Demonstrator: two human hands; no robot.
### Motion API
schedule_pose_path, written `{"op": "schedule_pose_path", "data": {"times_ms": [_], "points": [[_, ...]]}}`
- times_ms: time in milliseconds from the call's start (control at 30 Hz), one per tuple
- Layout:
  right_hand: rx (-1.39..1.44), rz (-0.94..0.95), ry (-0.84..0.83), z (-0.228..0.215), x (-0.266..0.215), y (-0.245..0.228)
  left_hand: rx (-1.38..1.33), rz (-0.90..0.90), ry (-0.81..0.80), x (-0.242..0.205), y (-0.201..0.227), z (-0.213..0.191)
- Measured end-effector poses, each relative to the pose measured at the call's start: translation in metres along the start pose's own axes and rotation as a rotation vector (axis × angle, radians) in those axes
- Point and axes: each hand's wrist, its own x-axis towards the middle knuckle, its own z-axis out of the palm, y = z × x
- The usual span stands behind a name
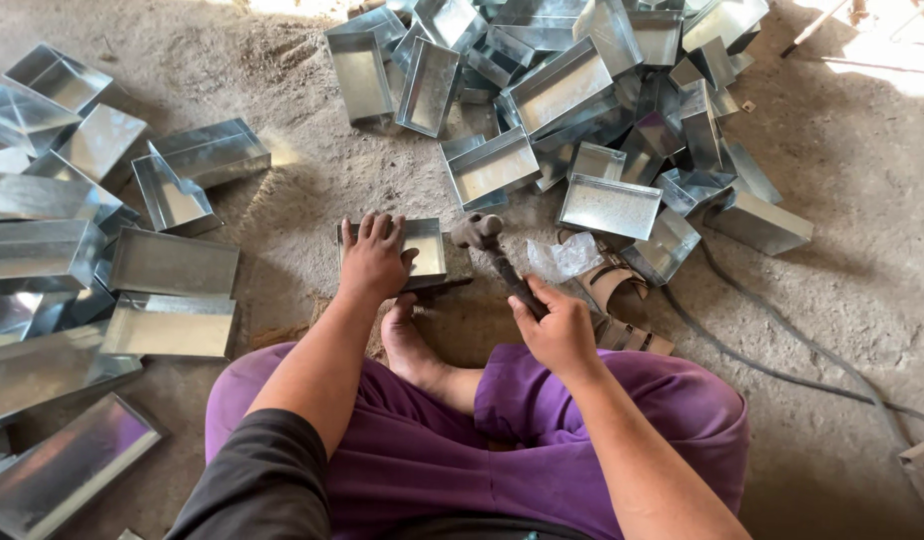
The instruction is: The person sits on the floor and repeatedly hammers small rectangular metal boxes placed on a wooden block. They pick up each box, position it, strike it with a hammer, and then set it aside.
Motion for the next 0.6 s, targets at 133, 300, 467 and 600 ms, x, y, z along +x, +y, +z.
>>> {"op": "schedule_pose_path", "data": {"times_ms": [133, 300, 467, 600], "points": [[-0.139, 0.133, -0.173, 0.018, 0.003, 0.007, 0.012, -0.017, -0.02, 0.002, -0.003, 0.005], [-0.054, 0.13, -0.12, 0.028, 0.004, 0.025, 0.088, -0.164, -0.113, 0.004, 0.019, -0.01], [0.071, 0.181, 0.006, 0.018, 0.002, 0.033, 0.126, -0.241, -0.402, -0.005, 0.033, -0.046], [0.154, 0.172, 0.064, 0.009, 0.003, 0.034, 0.125, -0.303, -0.491, -0.001, 0.007, -0.064]]}}
